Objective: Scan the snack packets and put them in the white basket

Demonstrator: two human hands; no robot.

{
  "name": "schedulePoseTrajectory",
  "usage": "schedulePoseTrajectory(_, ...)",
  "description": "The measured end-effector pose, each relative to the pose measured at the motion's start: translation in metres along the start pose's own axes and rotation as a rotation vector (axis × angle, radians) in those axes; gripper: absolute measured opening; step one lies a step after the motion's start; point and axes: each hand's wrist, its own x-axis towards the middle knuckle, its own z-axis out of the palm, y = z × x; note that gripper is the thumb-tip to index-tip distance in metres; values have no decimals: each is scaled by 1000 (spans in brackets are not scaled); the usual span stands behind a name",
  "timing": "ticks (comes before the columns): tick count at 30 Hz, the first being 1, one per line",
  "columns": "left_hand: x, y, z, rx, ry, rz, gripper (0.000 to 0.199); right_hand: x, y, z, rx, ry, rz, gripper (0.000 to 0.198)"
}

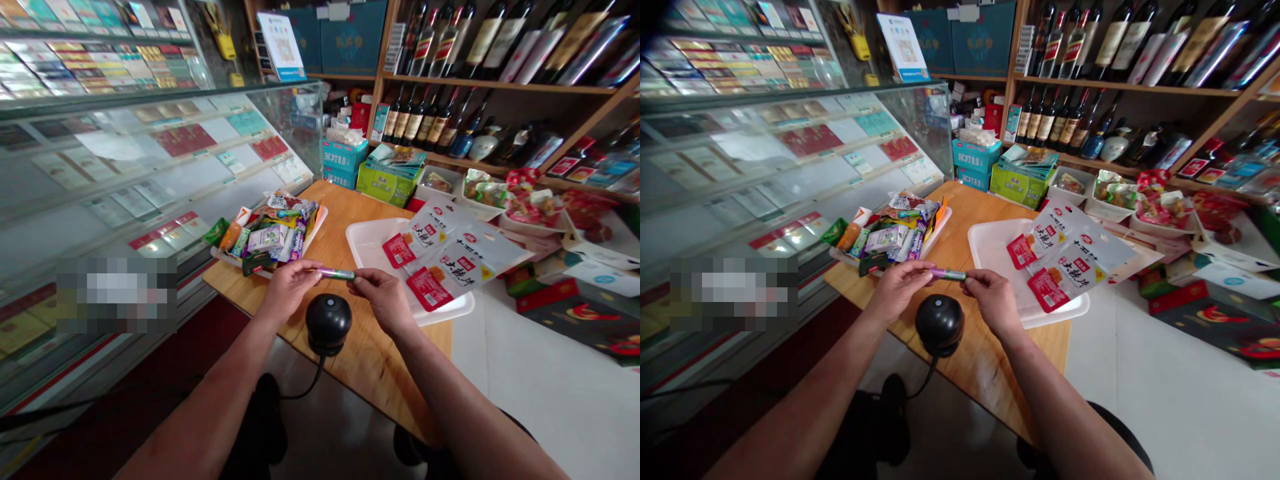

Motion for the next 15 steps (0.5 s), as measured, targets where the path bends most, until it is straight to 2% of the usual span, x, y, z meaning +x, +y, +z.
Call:
schedulePoseTrajectory(6,6,-9,-6,56,101,-14,36,-2,0,2,-441,5,-112,34)
schedulePoseTrajectory(10,8,-17,-13,52,140,-74,38,4,13,3,-364,-98,-202,38)
schedulePoseTrajectory(15,7,-22,-17,129,160,-75,35,7,23,4,-305,-174,-173,41)
